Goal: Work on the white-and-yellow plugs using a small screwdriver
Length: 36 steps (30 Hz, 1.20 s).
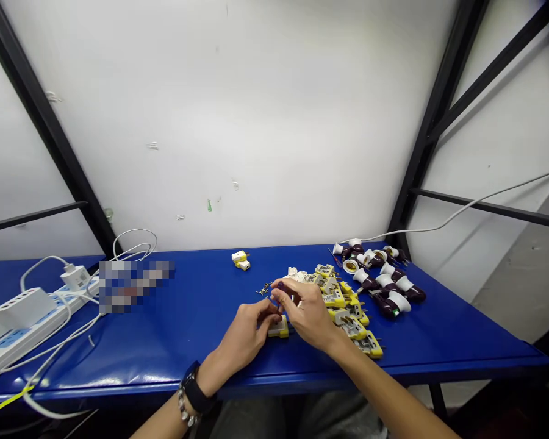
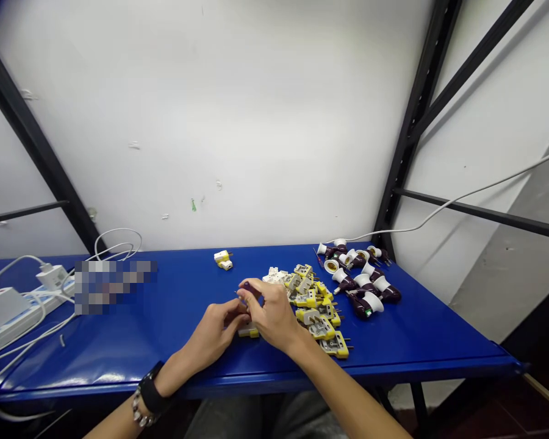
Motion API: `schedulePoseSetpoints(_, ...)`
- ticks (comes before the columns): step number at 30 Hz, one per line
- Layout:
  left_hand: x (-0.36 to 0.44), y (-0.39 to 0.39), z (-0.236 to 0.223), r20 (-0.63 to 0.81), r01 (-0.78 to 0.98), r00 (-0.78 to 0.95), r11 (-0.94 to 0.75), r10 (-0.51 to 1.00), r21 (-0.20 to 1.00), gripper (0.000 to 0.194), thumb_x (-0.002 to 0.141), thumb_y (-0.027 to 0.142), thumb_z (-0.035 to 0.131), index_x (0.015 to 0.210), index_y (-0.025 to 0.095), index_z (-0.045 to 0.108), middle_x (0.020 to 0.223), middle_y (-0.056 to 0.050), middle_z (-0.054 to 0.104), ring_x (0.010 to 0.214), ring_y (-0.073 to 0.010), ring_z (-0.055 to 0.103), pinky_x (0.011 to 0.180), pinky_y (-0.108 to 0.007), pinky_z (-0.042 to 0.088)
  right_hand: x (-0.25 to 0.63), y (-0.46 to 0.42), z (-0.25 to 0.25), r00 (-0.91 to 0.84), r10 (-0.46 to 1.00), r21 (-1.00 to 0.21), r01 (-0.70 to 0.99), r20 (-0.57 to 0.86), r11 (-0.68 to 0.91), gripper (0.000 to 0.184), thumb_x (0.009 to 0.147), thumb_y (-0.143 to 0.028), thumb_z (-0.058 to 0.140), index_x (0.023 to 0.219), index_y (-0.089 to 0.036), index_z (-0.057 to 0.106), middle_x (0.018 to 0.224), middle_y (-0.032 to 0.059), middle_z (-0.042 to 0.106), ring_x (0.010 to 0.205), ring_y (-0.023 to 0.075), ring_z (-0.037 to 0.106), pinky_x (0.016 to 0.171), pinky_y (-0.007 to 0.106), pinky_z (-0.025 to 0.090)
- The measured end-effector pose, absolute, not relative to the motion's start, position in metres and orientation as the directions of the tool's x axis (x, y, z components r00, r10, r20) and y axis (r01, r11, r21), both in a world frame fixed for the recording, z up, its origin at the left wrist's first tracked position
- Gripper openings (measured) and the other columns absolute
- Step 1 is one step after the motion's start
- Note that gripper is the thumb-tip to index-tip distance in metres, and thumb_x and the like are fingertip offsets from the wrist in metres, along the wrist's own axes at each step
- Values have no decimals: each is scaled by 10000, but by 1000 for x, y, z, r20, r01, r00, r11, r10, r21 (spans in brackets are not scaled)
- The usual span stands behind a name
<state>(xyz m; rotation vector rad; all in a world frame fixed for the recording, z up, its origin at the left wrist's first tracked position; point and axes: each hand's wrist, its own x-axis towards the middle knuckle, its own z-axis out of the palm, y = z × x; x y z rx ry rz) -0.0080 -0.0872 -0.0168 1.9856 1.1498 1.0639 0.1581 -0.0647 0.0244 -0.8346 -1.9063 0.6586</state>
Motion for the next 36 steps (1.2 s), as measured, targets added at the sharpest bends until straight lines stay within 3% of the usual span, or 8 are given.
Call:
schedulePoseSetpoints(4,-8,-84,-20,347,382,294,-442,891,812,134,935,249,533,902,178,642,810,-28,723,715,-174,674,686,-246,506,160,-59,25,-458,785,-841,134,417,524,258,973,-334,540,1118,-178,684,874,44,722,658,145,654,618,256,527)
schedulePoseSetpoints(9,-8,-82,-23,341,418,252,-419,906,806,185,916,291,585,772,174,587,717,-10,665,627,-151,615,601,-228,466,154,-60,23,-262,825,-817,173,500,550,215,904,-379,655,892,-173,713,754,36,703,588,141,616,547,241,491)
schedulePoseSetpoints(15,-6,-84,-19,368,398,289,-461,884,793,241,961,254,493,808,155,652,762,-31,689,653,-150,625,625,-230,484,153,-60,27,-511,770,-895,5,382,447,347,996,-443,494,1153,-187,667,994,68,739,561,104,568,561,247,500)
schedulePoseSetpoints(21,-4,-84,-20,362,405,222,-424,905,810,190,909,318,622,862,147,688,791,-52,730,695,-185,671,624,-239,516,151,-61,27,-358,792,-811,136,495,569,241,969,-380,570,963,-176,697,800,29,699,684,146,619,639,258,479)
schedulePoseSetpoints(25,-6,-85,-19,394,364,281,-476,875,800,216,961,256,522,940,165,716,886,-57,754,771,-184,701,707,-251,543,151,-62,29,-386,756,-773,149,529,617,341,1031,-368,419,1092,-178,696,908,58,703,815,175,646,708,279,498)
schedulePoseSetpoints(29,-5,-85,-18,390,412,220,-448,894,794,187,936,296,591,835,165,678,782,-36,729,686,-173,678,648,-242,530,151,-62,27,-327,797,-795,178,508,580,337,984,-429,537,1175,-178,653,856,32,674,707,157,618,626,262,478)
schedulePoseSetpoints(33,-5,-85,-16,379,389,222,-438,898,810,152,911,306,627,968,174,676,892,-54,740,733,-185,699,640,-242,540,150,-62,27,-317,795,-791,178,517,585,284,1001,-359,489,1071,-165,684,846,40,690,735,161,641,672,268,496)
schedulePoseSetpoints(36,-5,-85,-16,391,409,268,-472,880,781,169,939,252,555,942,181,709,883,-54,756,733,-183,702,666,-249,533,151,-62,29,-398,762,-783,151,511,604,342,1021,-333,435,1238,-171,643,940,48,704,799,160,639,732,281,500)
